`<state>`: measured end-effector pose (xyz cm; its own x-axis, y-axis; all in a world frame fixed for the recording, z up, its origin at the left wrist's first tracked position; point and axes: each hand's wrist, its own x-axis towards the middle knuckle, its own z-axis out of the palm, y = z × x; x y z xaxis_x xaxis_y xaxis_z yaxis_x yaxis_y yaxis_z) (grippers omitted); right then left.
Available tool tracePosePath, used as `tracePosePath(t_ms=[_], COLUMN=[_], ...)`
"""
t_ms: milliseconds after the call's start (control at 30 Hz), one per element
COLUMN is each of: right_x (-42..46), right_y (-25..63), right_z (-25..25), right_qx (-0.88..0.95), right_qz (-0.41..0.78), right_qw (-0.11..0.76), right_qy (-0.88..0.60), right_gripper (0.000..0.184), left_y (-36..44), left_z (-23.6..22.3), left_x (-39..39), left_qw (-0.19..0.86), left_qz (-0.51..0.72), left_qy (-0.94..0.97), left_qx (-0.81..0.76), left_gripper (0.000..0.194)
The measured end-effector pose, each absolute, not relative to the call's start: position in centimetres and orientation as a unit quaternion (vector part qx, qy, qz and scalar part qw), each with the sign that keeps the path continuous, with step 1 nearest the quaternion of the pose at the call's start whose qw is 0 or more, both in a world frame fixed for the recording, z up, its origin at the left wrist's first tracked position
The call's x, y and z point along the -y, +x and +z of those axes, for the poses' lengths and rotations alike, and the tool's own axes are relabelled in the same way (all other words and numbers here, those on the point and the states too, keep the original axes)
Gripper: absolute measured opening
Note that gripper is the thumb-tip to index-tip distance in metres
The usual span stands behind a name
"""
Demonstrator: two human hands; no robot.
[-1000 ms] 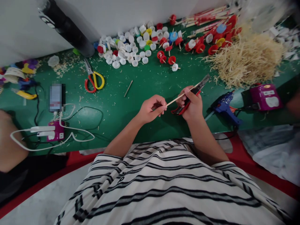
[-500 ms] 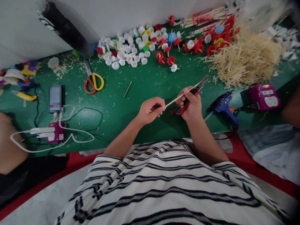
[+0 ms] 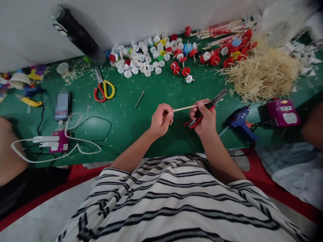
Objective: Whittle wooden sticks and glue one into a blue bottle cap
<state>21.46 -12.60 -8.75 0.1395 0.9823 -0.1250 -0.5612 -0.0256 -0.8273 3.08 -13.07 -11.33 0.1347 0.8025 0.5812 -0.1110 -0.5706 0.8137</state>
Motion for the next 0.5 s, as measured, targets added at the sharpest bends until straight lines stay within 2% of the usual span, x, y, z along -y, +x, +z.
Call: tracePosePath(t_ms=[200,333,500], right_x=[12.37,12.15,12.07], right_y=[21.86,22.02,22.01], right_z=[-8.78,-8.79,-8.75], right_qx=[0.226,0.207,0.192], right_qz=[0.617,0.635,0.663], right_qw=[0.642,0.630,0.617], right_qy=[-0.395,-0.396,-0.378], right_gripper=[0.049,0.045,0.044], left_y=[2.48,2.11,2.08], left_z=[-11.38,-10.99,-10.95], left_x=[13.14,13.14,13.15], left_qw=[0.340,0.317,0.312], left_qz=[0.560,0.533,0.530], left_qy=[0.700,0.723,0.725], left_qx=[-0.283,-0.305,-0.310], left_gripper=[0.002,0.013,0.017])
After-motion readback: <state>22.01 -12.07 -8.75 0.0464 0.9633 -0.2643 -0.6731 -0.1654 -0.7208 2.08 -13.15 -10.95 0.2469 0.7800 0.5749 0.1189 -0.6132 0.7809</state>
